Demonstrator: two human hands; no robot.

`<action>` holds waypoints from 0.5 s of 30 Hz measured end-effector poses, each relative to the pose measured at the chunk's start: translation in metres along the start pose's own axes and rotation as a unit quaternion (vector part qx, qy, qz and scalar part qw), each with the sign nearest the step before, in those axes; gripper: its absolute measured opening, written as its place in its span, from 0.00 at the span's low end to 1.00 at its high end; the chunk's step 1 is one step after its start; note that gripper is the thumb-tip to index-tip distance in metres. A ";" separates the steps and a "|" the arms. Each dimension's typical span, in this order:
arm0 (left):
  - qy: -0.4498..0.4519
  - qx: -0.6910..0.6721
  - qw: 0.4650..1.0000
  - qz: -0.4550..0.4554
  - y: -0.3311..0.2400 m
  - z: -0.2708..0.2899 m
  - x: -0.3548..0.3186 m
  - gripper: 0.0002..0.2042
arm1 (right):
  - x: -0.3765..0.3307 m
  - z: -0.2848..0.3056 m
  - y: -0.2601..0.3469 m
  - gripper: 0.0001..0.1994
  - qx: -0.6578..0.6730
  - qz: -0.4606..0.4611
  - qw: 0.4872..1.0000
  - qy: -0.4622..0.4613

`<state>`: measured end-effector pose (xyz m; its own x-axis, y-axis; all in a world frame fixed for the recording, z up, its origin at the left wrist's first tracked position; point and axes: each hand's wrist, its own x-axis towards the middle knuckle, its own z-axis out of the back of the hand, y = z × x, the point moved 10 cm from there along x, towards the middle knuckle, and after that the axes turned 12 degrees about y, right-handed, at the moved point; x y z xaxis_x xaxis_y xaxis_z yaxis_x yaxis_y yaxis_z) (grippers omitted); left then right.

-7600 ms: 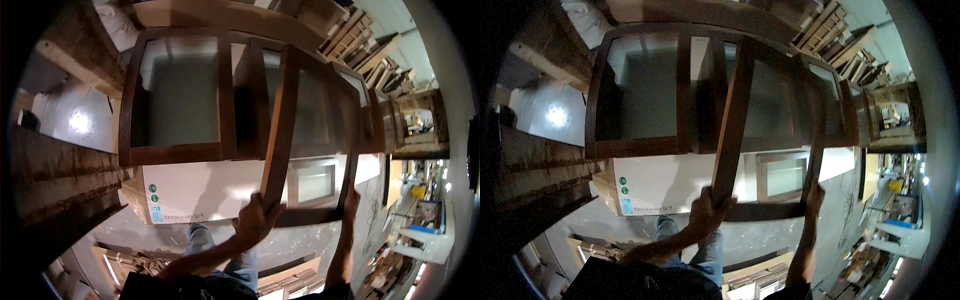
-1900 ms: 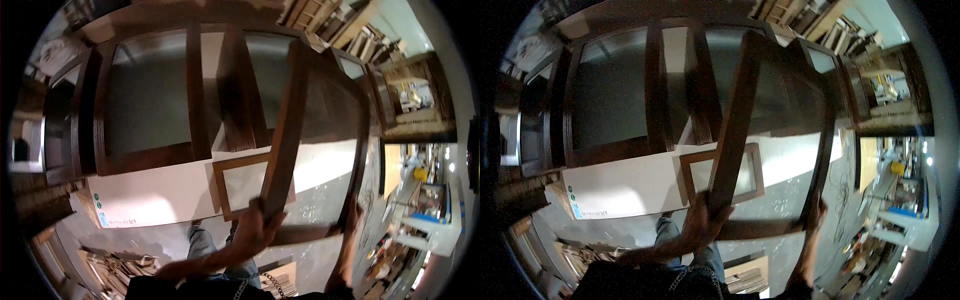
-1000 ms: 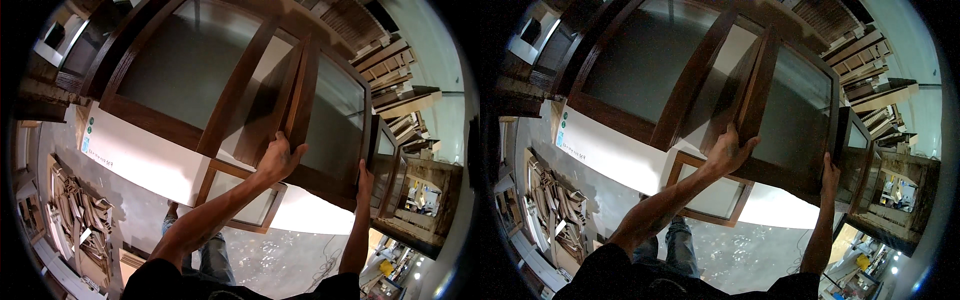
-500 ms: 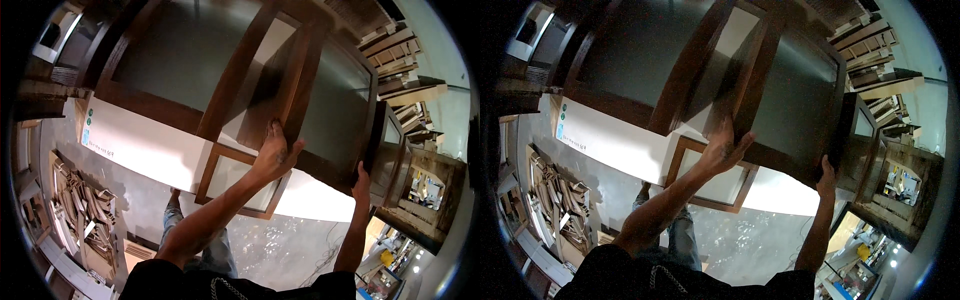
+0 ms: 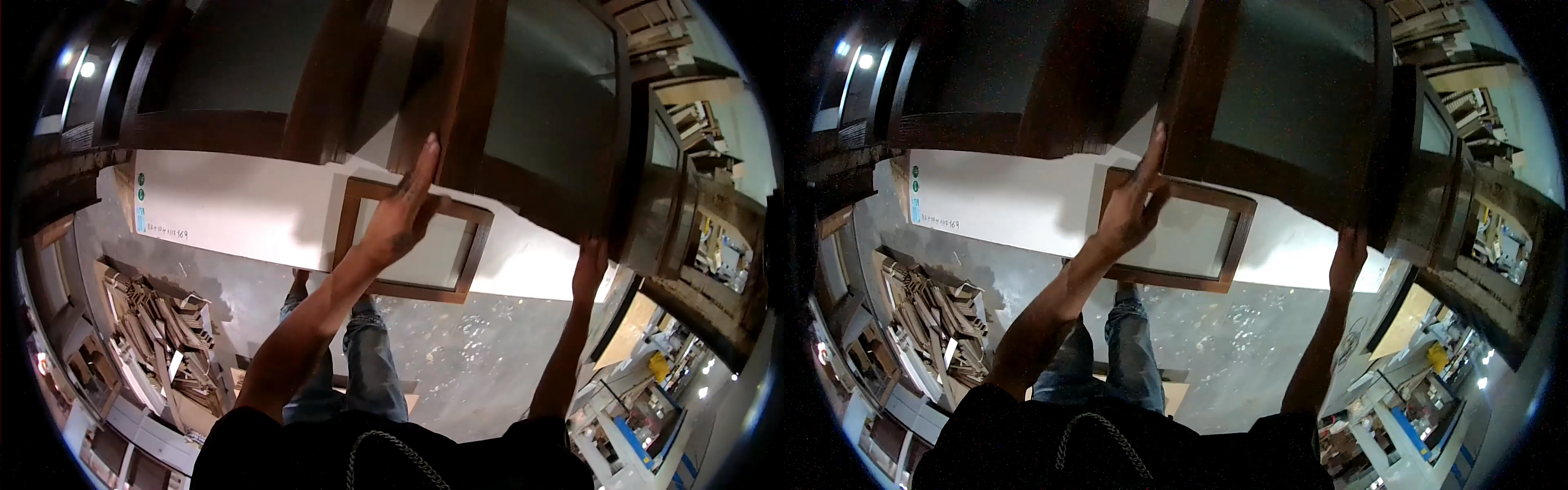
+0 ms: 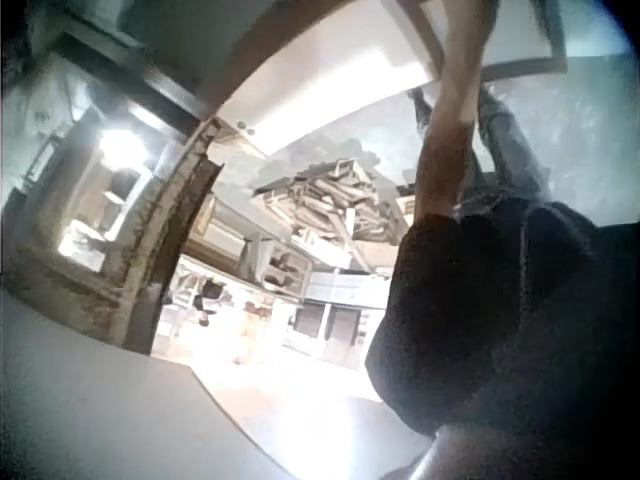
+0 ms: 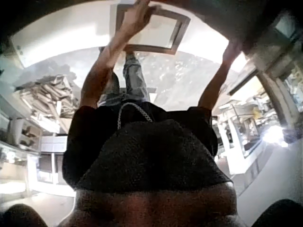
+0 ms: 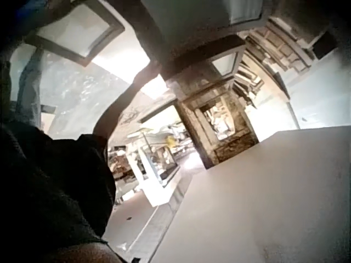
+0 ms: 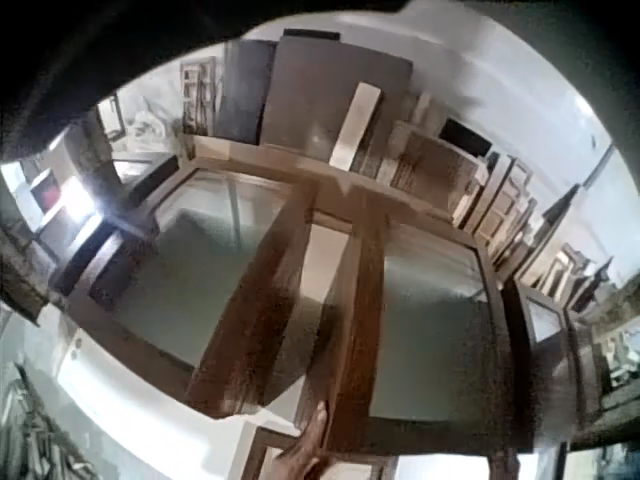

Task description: The person picks up wooden frames with glass inserts from a workbench and stacks them onto a pile of similar frames. The person repeatedly lifts the frames, turns them, and places them on top of the stack, occasionally adjusting the pile.

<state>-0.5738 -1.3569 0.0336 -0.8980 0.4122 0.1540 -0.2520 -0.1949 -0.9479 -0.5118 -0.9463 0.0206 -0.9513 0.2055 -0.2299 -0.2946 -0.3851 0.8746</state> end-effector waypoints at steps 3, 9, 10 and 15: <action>-0.104 0.070 0.990 -0.070 0.008 -0.001 -0.001 0.36 | 0.001 0.004 0.008 0.15 0.011 0.041 0.995 -0.090; -0.103 0.121 0.987 0.006 0.015 0.000 0.001 0.36 | 0.003 0.019 -0.006 0.07 -0.044 0.078 0.981 -0.175; -0.104 0.147 0.983 0.026 0.015 0.000 0.002 0.36 | 0.007 0.020 -0.006 0.07 -0.033 0.105 0.980 -0.167; -0.095 0.121 0.988 0.015 0.023 -0.019 -0.009 0.28 | -0.006 0.027 -0.057 0.15 -0.255 0.069 0.958 -0.110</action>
<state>-0.5642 -1.3482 0.0050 -0.9519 0.2329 0.1991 -0.2831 -0.4200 -0.8622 -0.4869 -0.9015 -0.0163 -0.9586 0.2843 0.0177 -0.2270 -0.7998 0.5557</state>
